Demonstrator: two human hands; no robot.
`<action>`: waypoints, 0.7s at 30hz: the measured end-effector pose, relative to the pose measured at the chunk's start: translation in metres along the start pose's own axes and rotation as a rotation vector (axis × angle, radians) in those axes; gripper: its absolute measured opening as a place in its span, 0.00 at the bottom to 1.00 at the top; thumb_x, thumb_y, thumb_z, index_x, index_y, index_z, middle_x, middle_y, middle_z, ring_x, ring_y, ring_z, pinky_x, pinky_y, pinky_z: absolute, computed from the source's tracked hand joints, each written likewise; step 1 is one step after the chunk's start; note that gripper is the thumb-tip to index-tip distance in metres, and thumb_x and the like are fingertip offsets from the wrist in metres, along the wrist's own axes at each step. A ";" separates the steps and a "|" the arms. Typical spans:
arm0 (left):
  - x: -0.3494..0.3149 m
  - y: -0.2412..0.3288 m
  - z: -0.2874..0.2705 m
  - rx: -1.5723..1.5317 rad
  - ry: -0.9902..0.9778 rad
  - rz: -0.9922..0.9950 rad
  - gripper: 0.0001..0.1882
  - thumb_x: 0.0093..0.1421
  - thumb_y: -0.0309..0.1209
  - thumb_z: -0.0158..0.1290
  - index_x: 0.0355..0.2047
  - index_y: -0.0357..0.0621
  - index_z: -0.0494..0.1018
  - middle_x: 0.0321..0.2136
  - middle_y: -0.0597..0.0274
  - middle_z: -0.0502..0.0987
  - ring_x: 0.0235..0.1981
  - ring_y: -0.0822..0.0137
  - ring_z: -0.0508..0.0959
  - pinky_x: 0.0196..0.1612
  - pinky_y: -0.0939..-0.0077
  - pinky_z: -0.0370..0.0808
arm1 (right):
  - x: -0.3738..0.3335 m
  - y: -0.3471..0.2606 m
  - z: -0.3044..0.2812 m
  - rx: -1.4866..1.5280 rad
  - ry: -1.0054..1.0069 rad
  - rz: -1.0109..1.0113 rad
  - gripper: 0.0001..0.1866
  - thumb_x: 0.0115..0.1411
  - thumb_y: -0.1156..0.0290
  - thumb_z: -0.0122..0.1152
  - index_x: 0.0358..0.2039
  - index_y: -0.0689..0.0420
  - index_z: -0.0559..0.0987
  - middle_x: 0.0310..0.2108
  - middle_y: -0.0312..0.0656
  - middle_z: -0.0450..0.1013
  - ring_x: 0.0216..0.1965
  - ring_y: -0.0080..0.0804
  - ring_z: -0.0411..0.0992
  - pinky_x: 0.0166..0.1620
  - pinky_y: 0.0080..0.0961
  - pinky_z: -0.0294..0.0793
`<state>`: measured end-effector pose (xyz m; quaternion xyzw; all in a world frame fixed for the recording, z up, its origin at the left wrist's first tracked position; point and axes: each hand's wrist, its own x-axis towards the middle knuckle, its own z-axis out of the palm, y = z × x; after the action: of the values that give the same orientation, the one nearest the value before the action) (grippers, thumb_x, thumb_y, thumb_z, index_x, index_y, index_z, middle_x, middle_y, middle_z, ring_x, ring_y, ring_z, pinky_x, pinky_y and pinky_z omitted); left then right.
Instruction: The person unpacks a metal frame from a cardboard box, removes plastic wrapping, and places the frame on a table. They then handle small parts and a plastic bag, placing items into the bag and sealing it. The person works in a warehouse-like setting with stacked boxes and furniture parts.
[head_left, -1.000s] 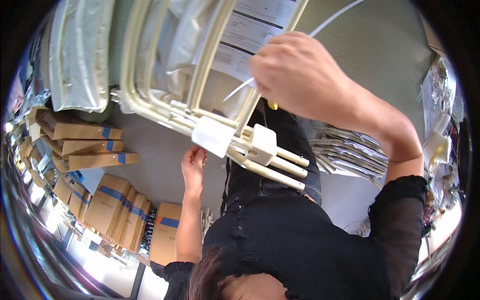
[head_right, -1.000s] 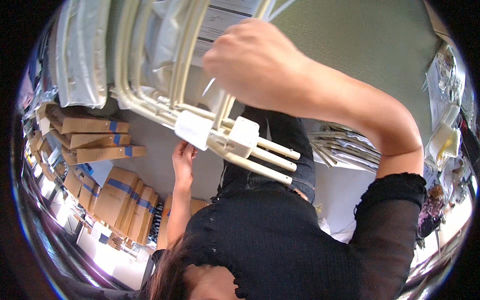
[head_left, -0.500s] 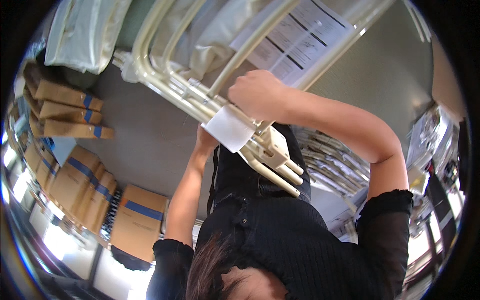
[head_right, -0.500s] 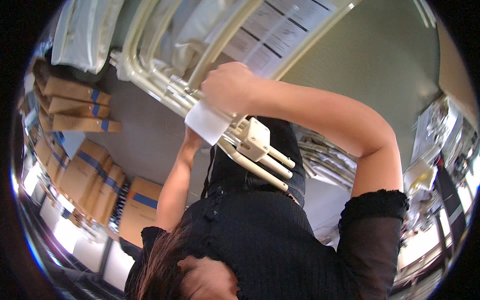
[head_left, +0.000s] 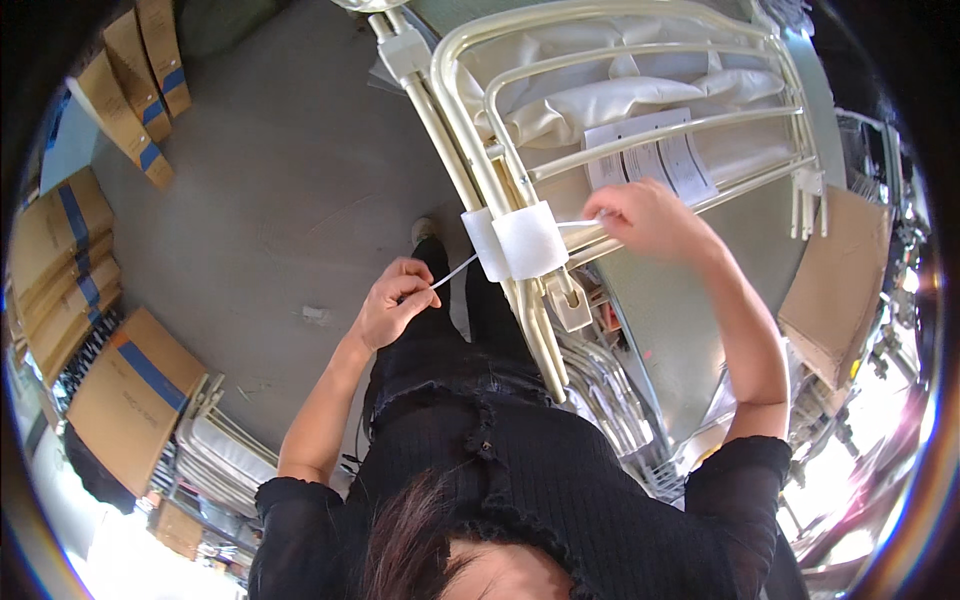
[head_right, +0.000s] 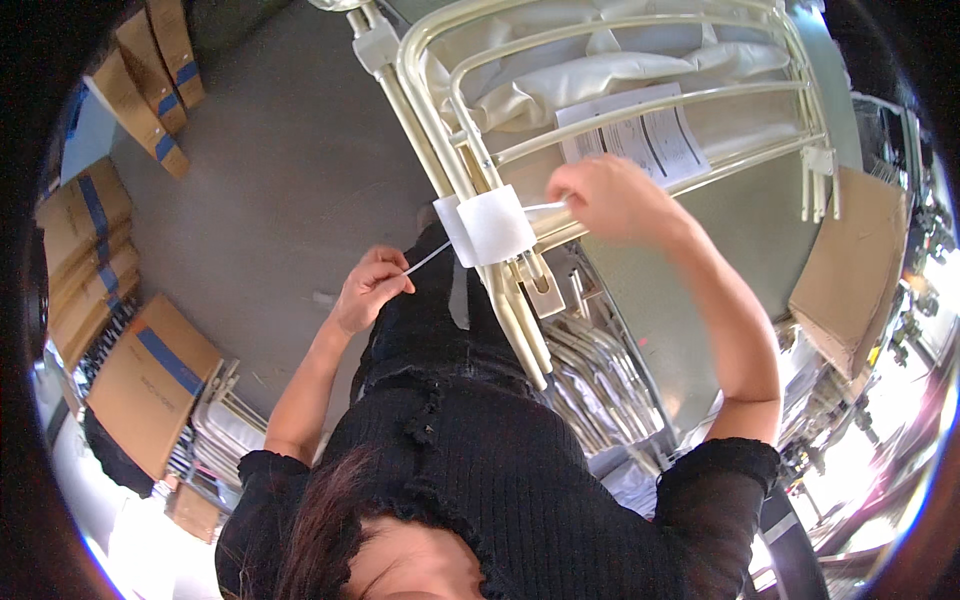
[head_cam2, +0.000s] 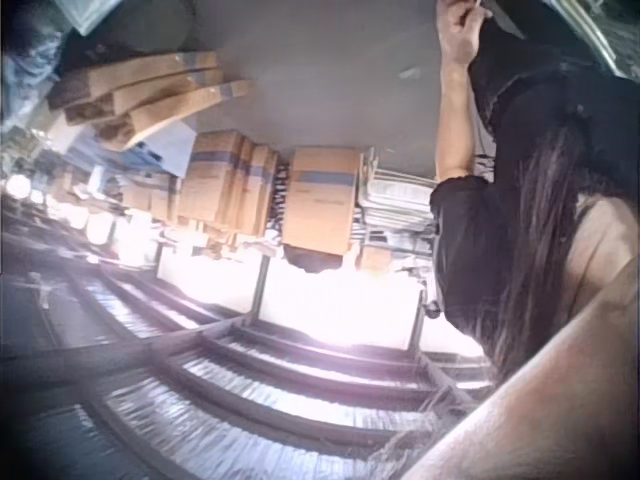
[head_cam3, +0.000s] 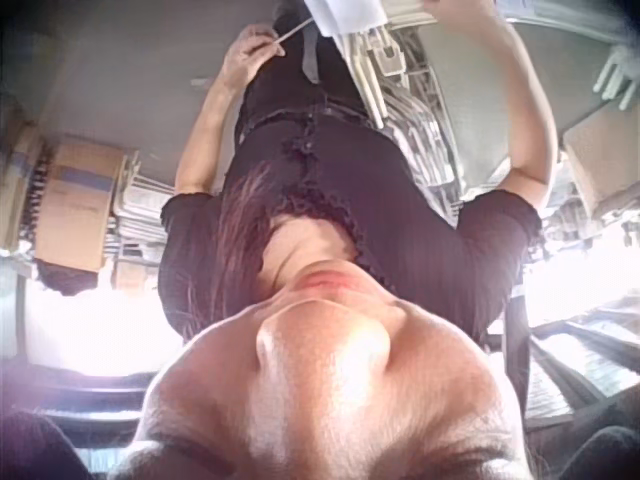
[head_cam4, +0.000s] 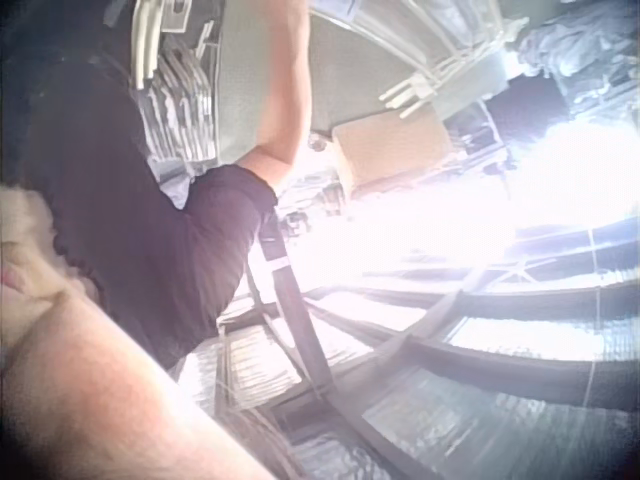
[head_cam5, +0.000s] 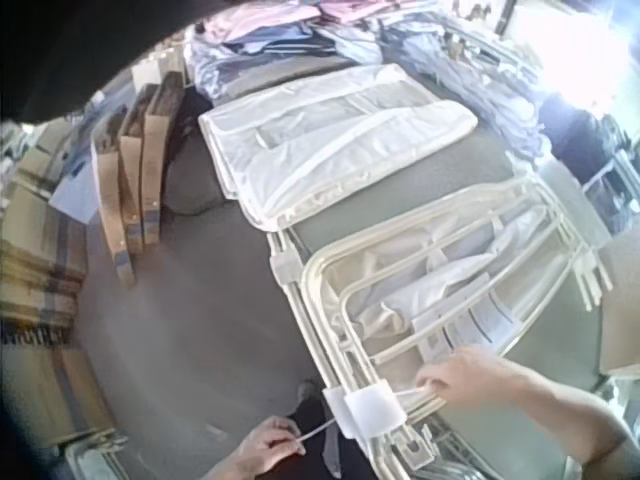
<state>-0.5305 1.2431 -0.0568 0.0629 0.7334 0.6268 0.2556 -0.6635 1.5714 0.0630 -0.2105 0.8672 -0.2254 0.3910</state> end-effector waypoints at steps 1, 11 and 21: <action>0.000 0.013 -0.002 0.081 0.039 0.170 0.10 0.63 0.29 0.48 0.28 0.35 0.74 0.34 0.60 0.74 0.31 0.73 0.74 0.38 0.78 0.72 | 0.001 -0.013 -0.001 0.087 -0.014 -0.062 0.07 0.54 0.73 0.55 0.32 0.58 0.78 0.27 0.43 0.76 0.30 0.36 0.75 0.36 0.30 0.73; 0.052 0.052 0.052 -0.690 0.091 -0.064 0.06 0.61 0.26 0.53 0.35 0.34 0.71 0.29 0.64 0.74 0.30 0.77 0.75 0.36 0.83 0.74 | 0.018 -0.015 0.034 0.764 -0.077 0.054 0.06 0.54 0.79 0.56 0.32 0.61 0.78 0.30 0.35 0.74 0.31 0.21 0.69 0.38 0.20 0.70; 0.049 0.039 0.054 -0.771 0.037 -0.158 0.07 0.62 0.27 0.51 0.38 0.37 0.71 0.31 0.66 0.74 0.32 0.77 0.74 0.38 0.82 0.72 | 0.008 -0.003 0.037 0.913 -0.018 -0.020 0.03 0.61 0.77 0.53 0.36 0.59 0.74 0.31 0.33 0.71 0.35 0.20 0.70 0.41 0.19 0.72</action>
<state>-0.5572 1.3192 -0.0385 -0.1058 0.4512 0.8357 0.2945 -0.6386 1.5564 0.0381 -0.0268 0.6735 -0.5864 0.4493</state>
